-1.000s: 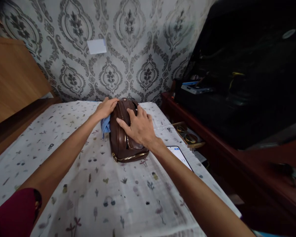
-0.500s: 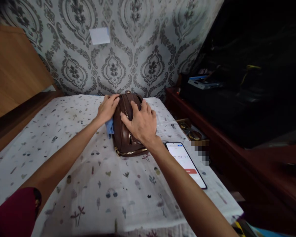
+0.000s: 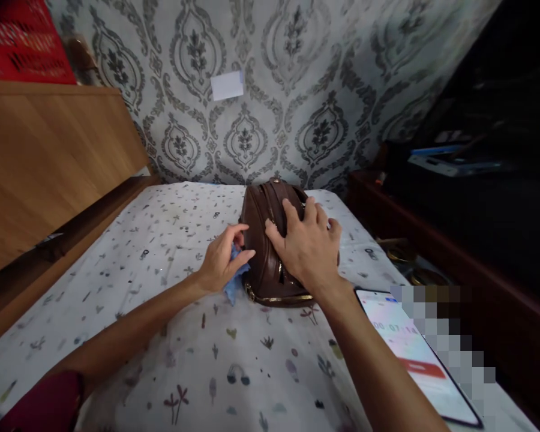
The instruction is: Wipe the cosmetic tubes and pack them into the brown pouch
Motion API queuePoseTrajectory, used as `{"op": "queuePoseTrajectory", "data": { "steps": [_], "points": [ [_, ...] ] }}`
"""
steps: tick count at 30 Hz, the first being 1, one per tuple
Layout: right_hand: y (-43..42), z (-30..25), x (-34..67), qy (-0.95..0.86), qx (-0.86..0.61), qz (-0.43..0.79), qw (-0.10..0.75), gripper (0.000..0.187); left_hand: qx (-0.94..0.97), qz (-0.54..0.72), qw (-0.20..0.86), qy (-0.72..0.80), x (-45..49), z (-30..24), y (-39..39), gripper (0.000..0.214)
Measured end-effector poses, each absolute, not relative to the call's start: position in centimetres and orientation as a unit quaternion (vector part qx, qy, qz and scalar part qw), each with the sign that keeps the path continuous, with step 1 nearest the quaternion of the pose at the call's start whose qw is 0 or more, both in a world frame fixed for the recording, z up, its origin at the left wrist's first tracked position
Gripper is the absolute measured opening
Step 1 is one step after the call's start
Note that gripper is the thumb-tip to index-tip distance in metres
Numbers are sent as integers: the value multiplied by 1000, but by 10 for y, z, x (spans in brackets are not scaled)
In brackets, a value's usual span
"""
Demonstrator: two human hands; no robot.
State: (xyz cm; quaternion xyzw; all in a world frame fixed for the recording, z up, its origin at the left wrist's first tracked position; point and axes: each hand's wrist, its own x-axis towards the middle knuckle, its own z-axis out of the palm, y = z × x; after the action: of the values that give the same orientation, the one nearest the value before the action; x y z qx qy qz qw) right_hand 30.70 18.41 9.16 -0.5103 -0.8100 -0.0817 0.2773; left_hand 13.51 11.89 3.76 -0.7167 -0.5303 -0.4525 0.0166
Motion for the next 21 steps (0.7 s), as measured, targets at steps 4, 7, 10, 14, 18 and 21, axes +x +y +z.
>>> {"op": "queuePoseTrajectory", "data": {
  "steps": [4,7,10,14,18,21],
  "points": [
    [184,91,306,-810,-518,-70,266,62,-686,-406,86,-597,88,45,113,37],
    [186,90,307,-810,-514,-63,275,67,-642,-372,141,-655,46,48,112,34],
    [187,89,307,-809,-515,-69,273,77,-629,-313,133,-699,5,38,113,36],
    [188,88,307,-808,-519,-79,269,82,-716,-131,-42,-684,-33,13,109,56],
    [186,90,306,-805,-525,-79,266,77,-707,-131,-48,-693,-49,7,107,47],
    [186,91,305,-800,-531,-84,265,74,-651,-161,5,-741,-54,18,111,39]
  ]
}}
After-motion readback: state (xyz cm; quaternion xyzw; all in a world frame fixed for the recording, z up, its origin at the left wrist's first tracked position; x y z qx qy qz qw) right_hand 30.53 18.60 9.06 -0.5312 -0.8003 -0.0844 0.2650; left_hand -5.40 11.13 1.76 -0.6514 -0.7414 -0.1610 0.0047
